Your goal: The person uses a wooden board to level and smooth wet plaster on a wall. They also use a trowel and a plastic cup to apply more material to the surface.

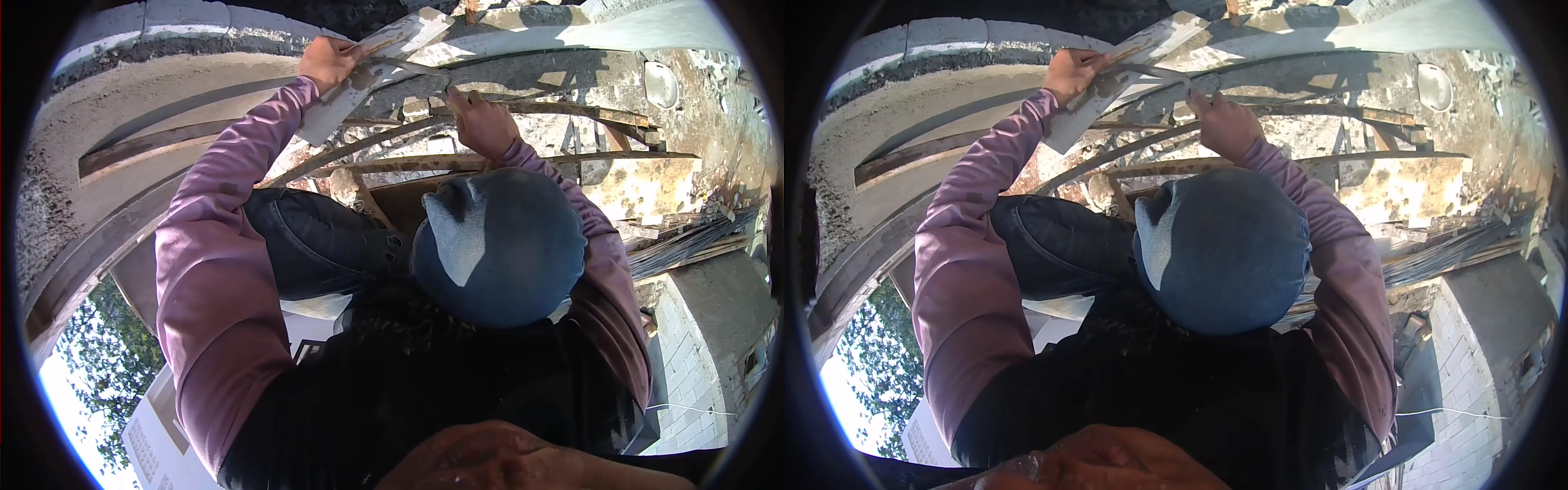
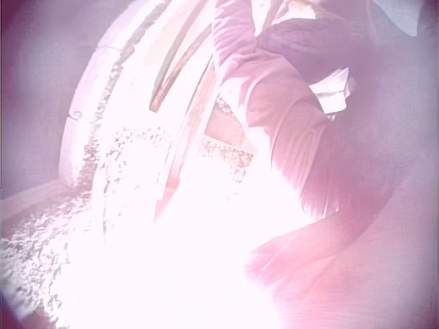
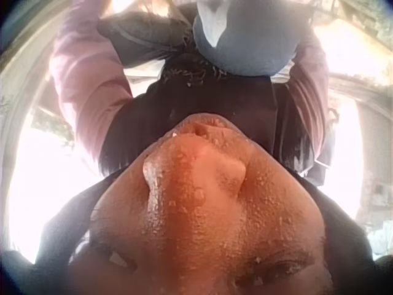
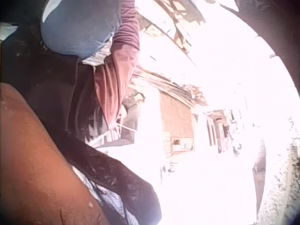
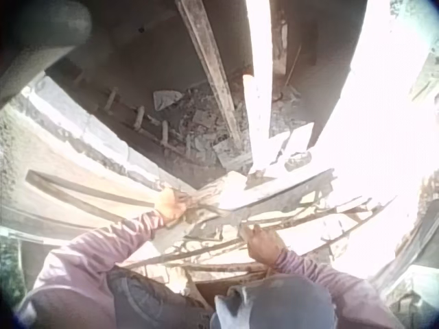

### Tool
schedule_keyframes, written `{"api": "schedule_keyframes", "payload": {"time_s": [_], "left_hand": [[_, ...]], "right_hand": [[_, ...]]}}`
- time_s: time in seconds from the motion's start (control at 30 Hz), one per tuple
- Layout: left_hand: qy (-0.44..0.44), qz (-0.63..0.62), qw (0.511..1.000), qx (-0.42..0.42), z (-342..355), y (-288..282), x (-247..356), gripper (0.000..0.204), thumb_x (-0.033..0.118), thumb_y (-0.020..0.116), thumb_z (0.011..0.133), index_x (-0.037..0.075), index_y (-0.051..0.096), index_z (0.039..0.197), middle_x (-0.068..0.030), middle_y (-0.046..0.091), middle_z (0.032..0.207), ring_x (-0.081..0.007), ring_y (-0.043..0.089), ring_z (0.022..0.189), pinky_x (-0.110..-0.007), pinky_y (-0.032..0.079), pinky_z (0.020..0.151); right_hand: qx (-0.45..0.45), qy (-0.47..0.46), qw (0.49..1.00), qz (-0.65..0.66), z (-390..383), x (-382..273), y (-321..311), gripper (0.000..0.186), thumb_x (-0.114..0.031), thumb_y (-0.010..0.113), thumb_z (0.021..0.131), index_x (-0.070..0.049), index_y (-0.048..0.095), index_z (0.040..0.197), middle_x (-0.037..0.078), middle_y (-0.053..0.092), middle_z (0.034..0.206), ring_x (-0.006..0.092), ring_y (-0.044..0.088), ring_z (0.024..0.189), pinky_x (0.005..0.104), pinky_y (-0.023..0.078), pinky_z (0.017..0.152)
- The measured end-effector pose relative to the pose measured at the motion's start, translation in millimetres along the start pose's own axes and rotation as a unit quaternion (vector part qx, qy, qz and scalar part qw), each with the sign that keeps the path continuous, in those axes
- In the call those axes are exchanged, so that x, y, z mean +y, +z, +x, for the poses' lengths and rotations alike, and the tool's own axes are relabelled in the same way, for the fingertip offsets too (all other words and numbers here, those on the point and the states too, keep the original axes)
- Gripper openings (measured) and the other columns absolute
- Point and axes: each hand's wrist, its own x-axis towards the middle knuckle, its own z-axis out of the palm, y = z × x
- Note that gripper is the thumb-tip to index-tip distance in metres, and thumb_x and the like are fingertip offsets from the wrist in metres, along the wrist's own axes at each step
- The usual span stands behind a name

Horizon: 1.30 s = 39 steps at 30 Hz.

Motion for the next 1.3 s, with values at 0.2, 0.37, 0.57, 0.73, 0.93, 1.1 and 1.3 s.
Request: {"api": "schedule_keyframes", "payload": {"time_s": [0.2, 0.37, 0.57, 0.73, 0.93, 1.1, 1.3], "left_hand": [[0.005, -0.019, 1.000, -0.003, -4.1, -2.6, 6.5, 0.043, 0.045, 0.068, 0.091, 0.006, 0.075, 0.109, -0.0111, 0.074, 0.082, -0.0137, 0.064, 0.073, -0.031, 0.051, 0.074], [-0.009, -0.084, 0.996, -0.007, 6.7, 9.9, -6.4, 0.040, 0.040, 0.070, 0.092, 0.004, 0.075, 0.108, -0.0098, 0.075, 0.082, -0.0096, 0.061, 0.072, -0.028, 0.050, 0.072], [-0.038, 0.009, 0.999, -0.015, -11.3, -3.2, -13.8, 0.042, 0.043, 0.070, 0.091, 0.005, 0.076, 0.108, -0.0101, 0.075, 0.083, -0.0107, 0.066, 0.076, -0.030, 0.052, 0.073], [0.019, -0.077, 0.996, -0.031, -12.0, -19.8, -12.1, 0.044, 0.035, 0.083, 0.080, 0.002, 0.075, 0.109, -0.0162, 0.075, 0.093, -0.0165, 0.070, 0.083, -0.030, 0.054, 0.078], [0.057, -0.101, 0.993, 0.032, -76.9, 0.8, -82.4, 0.048, 0.031, 0.084, 0.072, 0.004, 0.075, 0.111, -0.0201, 0.074, 0.095, -0.0285, 0.073, 0.085, -0.035, 0.056, 0.082], [0.089, -0.086, 0.989, 0.076, -117.5, 12.9, -100.4, 0.043, 0.028, 0.081, 0.071, 0.004, 0.075, 0.105, -0.0218, 0.071, 0.091, -0.0380, 0.068, 0.090, -0.043, 0.053, 0.081], [-0.072, -0.185, 0.946, 0.255, -292.2, 78.6, -193.6, 0.045, 0.026, 0.081, 0.077, -0.002, 0.071, 0.111, -0.0147, 0.060, 0.090, -0.0319, 0.067, 0.083, -0.037, 0.052, 0.075]], "right_hand": [[0.019, -0.084, 0.995, 0.050, 0.9, -14.2, 3.9, 0.052, -0.012, 0.059, 0.082, -0.009, 0.053, 0.134, 0.021, 0.065, 0.098, 0.0339, 0.071, 0.070, 0.0419, 0.057, 0.055], [-0.016, -0.018, 1.000, -0.005, 26.7, 5.6, 15.1, 0.051, -0.013, 0.059, 0.083, -0.008, 0.052, 0.133, 0.022, 0.064, 0.100, 0.0355, 0.071, 0.072, 0.0435, 0.058, 0.059], [0.055, -0.108, 0.991, 0.060, -4.5, 22.4, 37.1, 0.043, -0.019, 0.060, 0.092, -0.010, 0.052, 0.132, 0.017, 0.064, 0.096, 0.0354, 0.069, 0.071, 0.0435, 0.058, 0.057], [-0.016, 0.192, 0.981, 0.001, -26.3, 166.5, 64.9, 0.048, -0.013, 0.058, 0.084, -0.007, 0.054, 0.132, 0.029, 0.066, 0.096, 0.0444, 0.068, 0.075, 0.0547, 0.055, 0.071], [0.016, 0.052, 0.998, -0.015, 19.8, 41.4, 73.9, 0.051, -0.024, 0.064, 0.088, -0.015, 0.052, 0.136, 0.023, 0.065, 0.101, 0.0435, 0.068, 0.080, 0.0523, 0.055, 0.069], [-0.189, 0.064, 0.971, -0.130, -2.9, 198.9, 100.8, 0.025, -0.015, 0.059, 0.088, -0.004, 0.062, 0.110, 0.024, 0.065, 0.106, 0.0409, 0.065, 0.095, 0.0488, 0.054, 0.076], [-0.310, 0.085, 0.939, -0.125, -37.1, 159.9, 58.3, 0.043, -0.023, 0.059, 0.091, -0.007, 0.053, 0.131, 0.021, 0.061, 0.121, 0.0392, 0.061, 0.109, 0.0484, 0.054, 0.079]]}}
